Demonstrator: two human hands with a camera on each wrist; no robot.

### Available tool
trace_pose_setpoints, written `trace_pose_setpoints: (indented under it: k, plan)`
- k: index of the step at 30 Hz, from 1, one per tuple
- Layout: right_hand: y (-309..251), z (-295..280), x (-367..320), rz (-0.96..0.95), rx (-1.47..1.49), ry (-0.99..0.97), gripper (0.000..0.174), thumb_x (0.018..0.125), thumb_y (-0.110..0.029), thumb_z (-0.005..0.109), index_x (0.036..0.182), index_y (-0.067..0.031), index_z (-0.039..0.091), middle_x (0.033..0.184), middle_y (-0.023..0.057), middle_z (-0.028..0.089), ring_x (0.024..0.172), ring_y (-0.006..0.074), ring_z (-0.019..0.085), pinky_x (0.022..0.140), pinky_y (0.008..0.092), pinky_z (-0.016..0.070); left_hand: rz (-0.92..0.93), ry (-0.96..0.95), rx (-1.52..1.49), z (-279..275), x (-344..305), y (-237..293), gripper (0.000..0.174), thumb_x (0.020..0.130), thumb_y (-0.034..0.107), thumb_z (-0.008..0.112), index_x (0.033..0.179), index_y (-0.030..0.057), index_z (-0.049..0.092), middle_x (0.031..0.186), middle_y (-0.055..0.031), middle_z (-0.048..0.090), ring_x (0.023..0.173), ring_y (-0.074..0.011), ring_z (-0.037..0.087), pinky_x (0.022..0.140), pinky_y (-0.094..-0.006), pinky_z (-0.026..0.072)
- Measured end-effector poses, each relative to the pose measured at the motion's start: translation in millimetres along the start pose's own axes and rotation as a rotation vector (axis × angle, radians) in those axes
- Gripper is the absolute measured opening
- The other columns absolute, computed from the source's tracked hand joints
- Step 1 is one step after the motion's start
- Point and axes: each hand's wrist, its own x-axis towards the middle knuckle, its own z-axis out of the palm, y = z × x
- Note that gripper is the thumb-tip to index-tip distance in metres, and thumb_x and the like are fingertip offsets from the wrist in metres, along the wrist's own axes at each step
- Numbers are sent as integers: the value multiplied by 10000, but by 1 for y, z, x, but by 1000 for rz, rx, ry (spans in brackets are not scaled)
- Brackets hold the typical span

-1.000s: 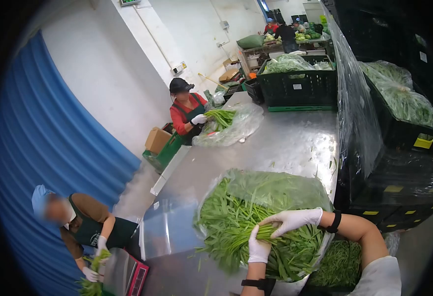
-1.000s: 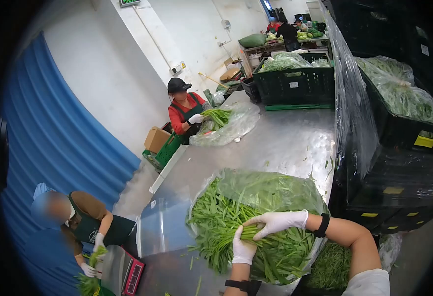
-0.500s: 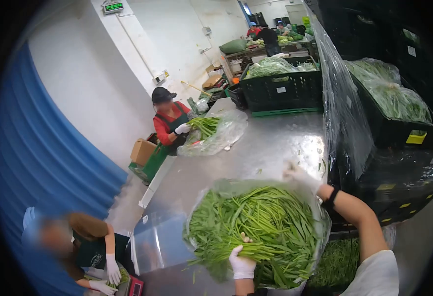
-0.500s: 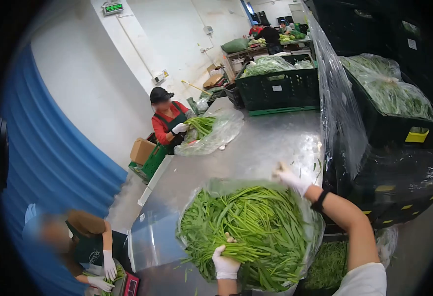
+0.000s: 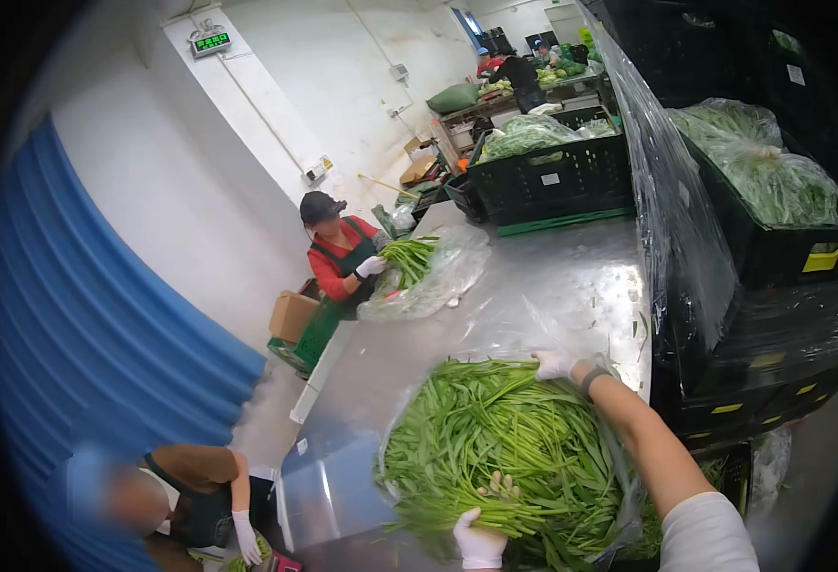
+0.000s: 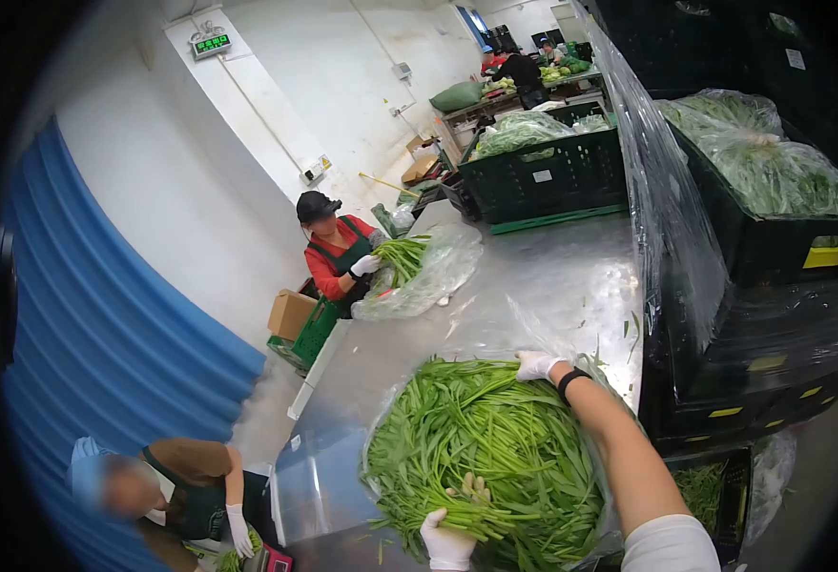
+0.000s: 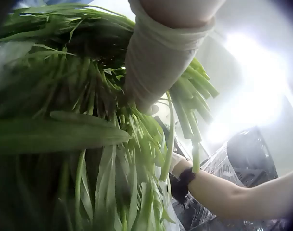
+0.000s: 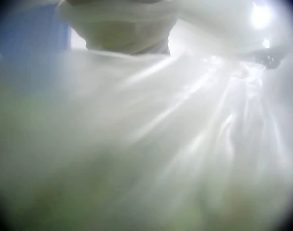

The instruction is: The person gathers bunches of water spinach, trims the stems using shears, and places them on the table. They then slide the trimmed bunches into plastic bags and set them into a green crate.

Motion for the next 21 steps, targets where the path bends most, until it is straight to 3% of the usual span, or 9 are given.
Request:
trace_pose_setpoints:
  k: [3, 5, 6, 8, 12, 14, 17, 19, 21]
  plan:
    - [-5, -11, 0, 86, -10, -80, 798, 659, -255, 605, 1393, -50, 370, 1344, 182, 483, 1219, 290, 492, 1003, 340, 401, 14, -24, 24, 16, -8, -3, 394, 640, 119, 535, 1014, -5, 551, 1398, -231, 364, 1303, -366, 352, 1114, -493, 258]
    - [0, -5, 12, 60, 48, 7, 727, 668, -265, 626, 1341, -50, 455, 1313, 171, 518, 1201, 278, 512, 993, 342, 411, 94, 189, 150, 35, -22, -6, 416, 895, 189, 536, 1232, -54, 502, 1059, -144, 646, 933, -241, 631, 813, -368, 499]
    - [-5, -16, 6, 13, 21, 1, 668, 674, -271, 637, 1293, -53, 509, 1267, 171, 554, 1170, 282, 534, 980, 345, 421, 8, -48, 36, 4, -5, 4, 405, 677, 117, 526, 1056, -25, 527, 1422, -211, 344, 1274, -340, 384, 1116, -469, 247]
    - [-21, -38, -23, -109, -10, 36, 491, 706, -280, 652, 1137, -47, 634, 1097, 190, 644, 1047, 303, 604, 910, 363, 460, -37, -55, 9, -4, -1, 10, 423, 678, 109, 527, 1078, -28, 530, 1436, -208, 329, 1221, -327, 423, 1086, -457, 286]
    - [-13, -31, -4, -170, 21, 106, 410, 739, -272, 632, 1078, -42, 640, 989, 201, 661, 928, 336, 633, 832, 398, 486, -8, -41, -41, -9, -1, 5, 501, 682, 78, 521, 1171, -30, 505, 1455, -194, 318, 1021, -284, 508, 982, -418, 382]
    - [-29, -38, -27, -388, -116, 332, 344, 769, -282, 614, 1004, -31, 635, 917, 206, 654, 852, 360, 635, 790, 433, 489, 8, -43, -42, -9, 0, 4, 530, 674, 79, 513, 1192, -30, 490, 1449, -203, 322, 970, -263, 525, 954, -396, 403]
    - [-59, -31, -83, -437, -34, 318, 341, 793, -311, 598, 990, -35, 623, 873, 193, 655, 810, 364, 636, 756, 442, 498, 20, -58, -58, -14, -1, 4, 565, 674, 66, 507, 1231, -15, 463, 1434, -193, 349, 920, -249, 526, 933, -389, 412]
    - [-94, -28, -140, -297, -41, 141, 438, 785, -386, 622, 1035, -27, 605, 893, 200, 653, 818, 362, 637, 741, 431, 507, 18, -77, -84, -16, 1, 2, 573, 681, 54, 508, 1249, 2, 450, 1427, -173, 373, 920, -254, 510, 940, -405, 402]
    - [-87, 10, -149, -367, -29, 121, 537, 748, -465, 662, 1042, -22, 585, 912, 200, 650, 816, 364, 637, 732, 424, 512, -3, -1, -62, -20, 1, -1, 571, 687, 51, 501, 1255, 21, 454, 1406, -160, 400, 917, -251, 513, 945, -406, 400]
